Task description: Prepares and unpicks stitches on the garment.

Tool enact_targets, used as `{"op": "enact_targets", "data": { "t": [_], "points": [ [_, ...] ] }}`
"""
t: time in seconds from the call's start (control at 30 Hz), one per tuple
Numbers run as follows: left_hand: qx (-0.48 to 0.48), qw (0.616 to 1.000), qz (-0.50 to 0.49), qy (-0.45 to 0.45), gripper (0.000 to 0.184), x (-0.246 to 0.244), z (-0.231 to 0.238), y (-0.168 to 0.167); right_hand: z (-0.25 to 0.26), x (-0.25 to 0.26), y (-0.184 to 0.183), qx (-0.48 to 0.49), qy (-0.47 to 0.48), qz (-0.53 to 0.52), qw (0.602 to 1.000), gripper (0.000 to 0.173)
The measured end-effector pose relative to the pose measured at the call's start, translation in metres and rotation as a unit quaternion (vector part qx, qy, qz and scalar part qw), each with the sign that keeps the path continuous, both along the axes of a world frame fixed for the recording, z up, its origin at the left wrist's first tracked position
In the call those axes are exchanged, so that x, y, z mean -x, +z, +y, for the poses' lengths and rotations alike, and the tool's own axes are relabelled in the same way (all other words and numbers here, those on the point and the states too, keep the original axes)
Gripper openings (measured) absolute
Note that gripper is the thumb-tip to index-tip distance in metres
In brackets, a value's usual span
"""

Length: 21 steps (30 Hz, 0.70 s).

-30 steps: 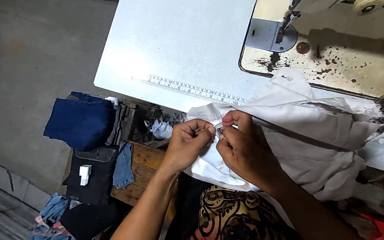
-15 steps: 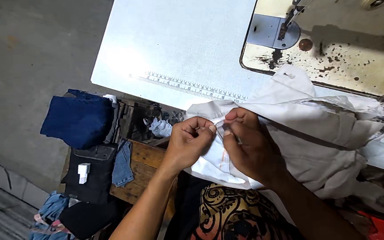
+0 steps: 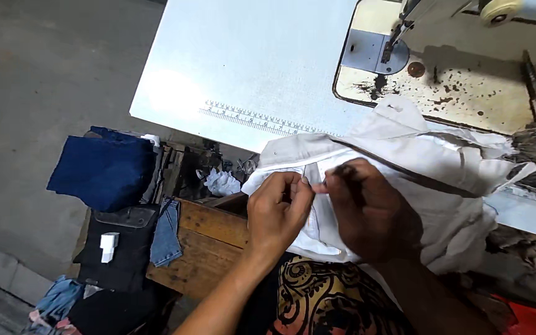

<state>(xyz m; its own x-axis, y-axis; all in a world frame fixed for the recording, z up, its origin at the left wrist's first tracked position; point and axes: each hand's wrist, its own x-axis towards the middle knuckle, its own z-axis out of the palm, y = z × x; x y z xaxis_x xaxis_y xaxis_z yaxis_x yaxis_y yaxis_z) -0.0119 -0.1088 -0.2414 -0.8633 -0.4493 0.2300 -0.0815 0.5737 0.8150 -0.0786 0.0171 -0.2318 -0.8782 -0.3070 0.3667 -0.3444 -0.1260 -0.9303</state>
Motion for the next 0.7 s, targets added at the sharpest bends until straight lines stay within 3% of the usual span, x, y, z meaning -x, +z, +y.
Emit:
{"op": "enact_targets", "data": {
  "t": [0.07,0.2,0.3,0.47,0.7],
  "points": [
    [-0.005,1.0,0.0,-0.004,0.013,0.004,0.0,0.004,-0.001,-0.003,-0.004,-0.02,-0.007,0.027,0.999,0.009],
    [-0.113,0.991,-0.062,-0.027,0.008,0.012,-0.012,0.008,0.005,0.01,-0.008,-0.186,-0.025,0.046,0.981,0.026],
    [-0.195,0.975,-0.085,-0.059,0.006,0.012,-0.029,0.011,0.003,0.01,-0.009,-0.258,-0.016,0.103,0.96,0.024],
    [-0.254,0.958,-0.1,-0.089,0.006,0.01,-0.041,0.01,-0.005,0.004,-0.007,-0.303,-0.005,0.167,0.938,0.024],
    [-0.303,0.944,-0.081,-0.106,0.01,0.01,-0.046,0.004,-0.006,0.002,-0.007,-0.32,-0.001,0.162,0.934,0.023]
  ]
}}
